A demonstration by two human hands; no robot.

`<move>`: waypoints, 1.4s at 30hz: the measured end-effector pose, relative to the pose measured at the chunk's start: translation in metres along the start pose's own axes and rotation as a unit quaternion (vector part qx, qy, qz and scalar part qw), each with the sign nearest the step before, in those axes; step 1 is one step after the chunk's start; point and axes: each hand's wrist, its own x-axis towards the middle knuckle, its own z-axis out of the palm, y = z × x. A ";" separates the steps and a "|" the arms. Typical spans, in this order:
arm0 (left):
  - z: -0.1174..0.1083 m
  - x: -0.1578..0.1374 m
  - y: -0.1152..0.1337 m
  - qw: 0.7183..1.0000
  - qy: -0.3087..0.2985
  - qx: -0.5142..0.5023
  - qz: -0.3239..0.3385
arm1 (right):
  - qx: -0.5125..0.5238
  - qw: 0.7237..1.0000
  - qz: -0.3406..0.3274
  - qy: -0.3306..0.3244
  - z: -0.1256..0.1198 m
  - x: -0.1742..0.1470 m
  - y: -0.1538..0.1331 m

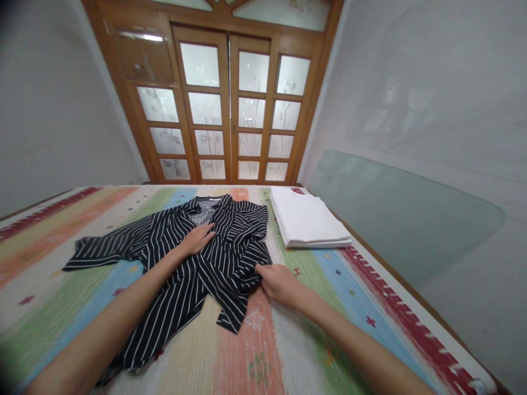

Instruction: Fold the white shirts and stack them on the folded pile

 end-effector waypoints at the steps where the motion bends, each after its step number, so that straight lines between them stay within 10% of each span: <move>1: 0.000 0.002 -0.001 1.000 0.002 -0.003 -0.001 | 0.019 1.000 -0.011 0.001 -0.006 -0.003 0.004; 8: 0.000 0.011 -0.010 0.998 0.041 -0.038 -0.002 | 0.179 0.983 -0.034 0.019 -0.064 -0.056 0.031; 16: 0.000 0.011 -0.008 0.999 0.040 -0.019 -0.004 | 0.190 0.966 -0.021 -0.173 -0.075 -0.102 0.026; 27: 0.001 0.008 -0.009 0.998 0.048 -0.016 0.028 | 0.136 0.990 0.017 0.023 -0.007 -0.117 0.029; 34: -0.002 0.011 -0.006 0.999 0.045 -0.003 0.014 | 0.207 0.968 0.056 0.134 -0.012 -0.134 0.036; 42: 0.000 0.010 -0.005 1.000 0.028 0.014 0.004 | 0.169 0.980 -0.033 -0.098 -0.036 -0.131 0.015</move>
